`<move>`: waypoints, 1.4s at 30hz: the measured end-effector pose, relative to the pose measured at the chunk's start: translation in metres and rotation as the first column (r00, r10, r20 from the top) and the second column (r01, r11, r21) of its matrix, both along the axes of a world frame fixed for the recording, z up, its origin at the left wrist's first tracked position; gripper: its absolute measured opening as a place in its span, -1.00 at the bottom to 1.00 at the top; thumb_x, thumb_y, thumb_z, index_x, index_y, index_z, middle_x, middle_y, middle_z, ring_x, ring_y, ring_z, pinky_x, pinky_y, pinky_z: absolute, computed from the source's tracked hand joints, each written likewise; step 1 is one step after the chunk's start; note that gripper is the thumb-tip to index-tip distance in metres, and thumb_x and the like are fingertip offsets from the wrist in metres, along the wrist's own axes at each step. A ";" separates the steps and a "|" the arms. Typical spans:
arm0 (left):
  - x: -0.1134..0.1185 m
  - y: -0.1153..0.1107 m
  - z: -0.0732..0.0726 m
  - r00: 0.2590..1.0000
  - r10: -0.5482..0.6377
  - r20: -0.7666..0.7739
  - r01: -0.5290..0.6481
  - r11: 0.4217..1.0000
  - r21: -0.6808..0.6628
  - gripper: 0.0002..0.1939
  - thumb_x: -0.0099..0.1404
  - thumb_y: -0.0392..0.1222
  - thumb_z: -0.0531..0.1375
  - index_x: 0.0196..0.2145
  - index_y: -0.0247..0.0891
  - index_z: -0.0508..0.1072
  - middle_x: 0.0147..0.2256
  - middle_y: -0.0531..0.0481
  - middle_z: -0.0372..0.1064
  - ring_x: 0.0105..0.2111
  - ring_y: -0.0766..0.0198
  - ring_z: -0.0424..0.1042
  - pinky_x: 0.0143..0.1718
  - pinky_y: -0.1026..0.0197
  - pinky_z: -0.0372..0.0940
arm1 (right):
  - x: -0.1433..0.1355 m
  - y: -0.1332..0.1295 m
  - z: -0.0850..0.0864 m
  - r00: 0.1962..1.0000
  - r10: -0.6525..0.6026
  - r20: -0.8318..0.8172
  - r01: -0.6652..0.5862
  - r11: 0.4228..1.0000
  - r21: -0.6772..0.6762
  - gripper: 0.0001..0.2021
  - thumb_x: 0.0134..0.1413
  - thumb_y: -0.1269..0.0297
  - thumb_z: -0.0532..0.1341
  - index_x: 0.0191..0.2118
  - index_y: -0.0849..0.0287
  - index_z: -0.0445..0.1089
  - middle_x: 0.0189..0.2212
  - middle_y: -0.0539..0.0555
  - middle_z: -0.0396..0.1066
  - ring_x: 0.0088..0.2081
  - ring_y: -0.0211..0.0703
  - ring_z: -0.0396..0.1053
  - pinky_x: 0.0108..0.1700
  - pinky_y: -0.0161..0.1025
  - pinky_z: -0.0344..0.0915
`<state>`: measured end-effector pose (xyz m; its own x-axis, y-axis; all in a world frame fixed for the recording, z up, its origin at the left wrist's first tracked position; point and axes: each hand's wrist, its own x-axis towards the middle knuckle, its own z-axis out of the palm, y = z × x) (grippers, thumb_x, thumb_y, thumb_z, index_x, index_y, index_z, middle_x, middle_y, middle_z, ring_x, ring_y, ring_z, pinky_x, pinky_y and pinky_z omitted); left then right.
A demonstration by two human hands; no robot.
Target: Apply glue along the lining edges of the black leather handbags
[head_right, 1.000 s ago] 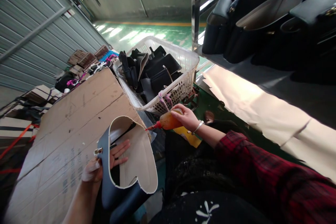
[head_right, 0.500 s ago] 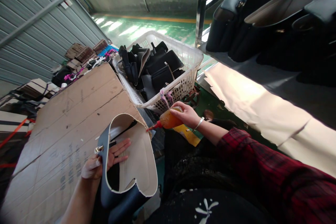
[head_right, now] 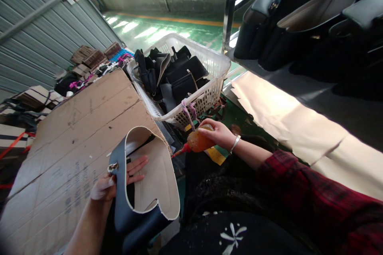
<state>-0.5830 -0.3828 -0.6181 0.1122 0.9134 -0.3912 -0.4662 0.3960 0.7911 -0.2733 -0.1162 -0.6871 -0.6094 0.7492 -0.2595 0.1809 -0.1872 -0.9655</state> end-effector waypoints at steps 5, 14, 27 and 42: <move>-0.002 0.001 -0.003 0.999 -0.016 0.028 0.014 0.999 0.051 -0.38 0.21 -0.08 0.27 0.22 -0.19 0.34 0.31 -0.20 0.07 0.35 -0.17 -0.16 0.19 -0.10 0.19 | -0.003 0.003 0.000 0.993 -0.104 -0.059 0.102 0.994 -0.037 -0.60 -0.21 -0.10 0.33 -0.37 0.14 0.41 -0.50 -0.01 0.38 -0.44 -0.19 0.28 -0.41 -0.26 0.23; -0.001 0.002 -0.003 1.000 -0.020 0.022 0.019 0.999 0.051 -0.42 0.20 -0.08 0.28 0.18 -0.15 0.40 0.29 -0.19 0.12 0.33 -0.16 -0.09 0.18 -0.11 0.20 | -0.024 0.001 -0.006 0.994 -0.090 -0.067 0.087 0.995 -0.051 -0.59 -0.25 -0.11 0.34 -0.39 0.14 0.39 -0.50 -0.02 0.37 -0.42 -0.16 0.30 -0.32 -0.20 0.27; 0.001 0.003 -0.001 1.000 -0.028 0.013 0.028 0.999 0.039 -0.42 0.22 -0.07 0.27 0.19 -0.20 0.38 0.29 -0.19 0.12 0.33 -0.20 -0.12 0.19 -0.10 0.19 | 0.003 -0.004 -0.011 0.988 -0.146 -0.059 0.139 0.985 -0.105 -0.56 -0.23 -0.15 0.35 -0.35 0.13 0.42 -0.46 0.02 0.41 -0.40 -0.12 0.33 -0.36 -0.21 0.28; 0.001 0.000 -0.003 0.999 -0.004 0.042 0.002 1.000 0.031 -0.41 0.24 -0.11 0.26 0.22 -0.16 0.35 0.28 -0.19 0.14 0.33 -0.18 -0.08 0.20 -0.15 0.18 | -0.013 -0.013 -0.022 0.987 -0.144 -0.077 0.108 0.930 -0.353 -0.46 -0.41 -0.20 0.42 -0.41 0.15 0.36 -0.51 -0.02 0.36 -0.45 -0.18 0.29 -0.38 -0.23 0.22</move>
<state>-0.5824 -0.3825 -0.6214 0.1309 0.9246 -0.3577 -0.4983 0.3733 0.7825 -0.2864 -0.1297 -0.7092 -0.5524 0.6958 -0.4590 0.0400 -0.5279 -0.8483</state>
